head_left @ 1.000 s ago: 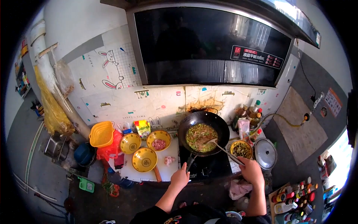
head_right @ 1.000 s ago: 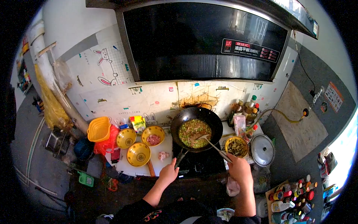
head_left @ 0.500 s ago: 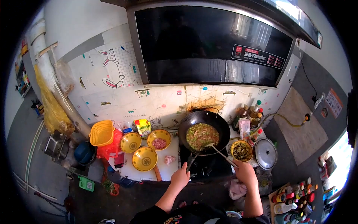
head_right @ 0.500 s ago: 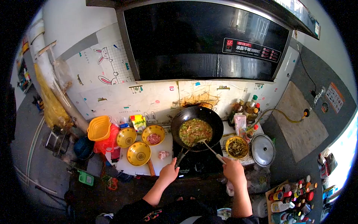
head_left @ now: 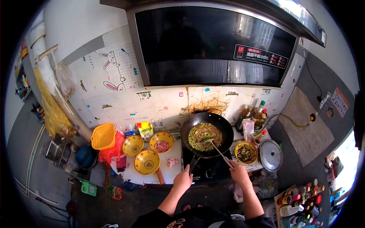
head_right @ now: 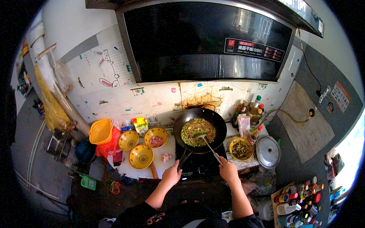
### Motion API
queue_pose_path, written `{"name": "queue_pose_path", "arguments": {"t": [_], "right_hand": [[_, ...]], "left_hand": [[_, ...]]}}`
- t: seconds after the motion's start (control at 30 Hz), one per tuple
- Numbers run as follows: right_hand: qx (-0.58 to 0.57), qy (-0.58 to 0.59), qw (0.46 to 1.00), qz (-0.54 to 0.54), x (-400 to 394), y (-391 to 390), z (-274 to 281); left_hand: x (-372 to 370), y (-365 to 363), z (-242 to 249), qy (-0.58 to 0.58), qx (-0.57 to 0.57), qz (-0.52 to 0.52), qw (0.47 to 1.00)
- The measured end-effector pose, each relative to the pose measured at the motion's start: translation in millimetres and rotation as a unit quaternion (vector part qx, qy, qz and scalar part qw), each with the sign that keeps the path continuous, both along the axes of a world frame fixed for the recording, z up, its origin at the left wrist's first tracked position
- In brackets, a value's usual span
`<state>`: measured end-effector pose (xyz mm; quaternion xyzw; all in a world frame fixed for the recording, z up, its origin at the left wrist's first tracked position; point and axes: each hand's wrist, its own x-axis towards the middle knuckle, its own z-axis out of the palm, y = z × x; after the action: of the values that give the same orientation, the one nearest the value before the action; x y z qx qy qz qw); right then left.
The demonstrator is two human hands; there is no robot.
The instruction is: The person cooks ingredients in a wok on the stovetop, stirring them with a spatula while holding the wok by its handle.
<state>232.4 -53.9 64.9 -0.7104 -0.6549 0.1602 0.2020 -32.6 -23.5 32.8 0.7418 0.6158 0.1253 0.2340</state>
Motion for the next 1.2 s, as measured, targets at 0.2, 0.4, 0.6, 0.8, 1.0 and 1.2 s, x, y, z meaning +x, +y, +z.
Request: {"name": "queue_pose_path", "arguments": {"t": [0.2,0.4,0.6,0.8,1.0,1.2], "right_hand": [[-0.027,0.022,0.999,-0.004,-8,-5,22],[0.007,0.047,0.999,0.008,4,-7,61],[0.087,0.071,0.994,0.003,-11,31,25],[0.047,0.075,0.996,-0.013,-36,34,8],[0.042,0.065,0.997,-0.018,-24,19,-7],[-0.006,0.038,0.999,-0.012,-14,-2,2]], "left_hand": [[0,-1,2,-0.006,0.002,-0.002,1.000],[0,0,4,0.005,-0.021,-0.003,1.000],[-1,1,1,0.013,-0.020,-0.006,1.000],[-2,1,-5,-0.005,0.002,-0.006,1.000],[-2,1,-10,-0.018,0.022,-0.011,1.000],[-3,1,-5,-0.019,0.016,-0.011,1.000]]}}
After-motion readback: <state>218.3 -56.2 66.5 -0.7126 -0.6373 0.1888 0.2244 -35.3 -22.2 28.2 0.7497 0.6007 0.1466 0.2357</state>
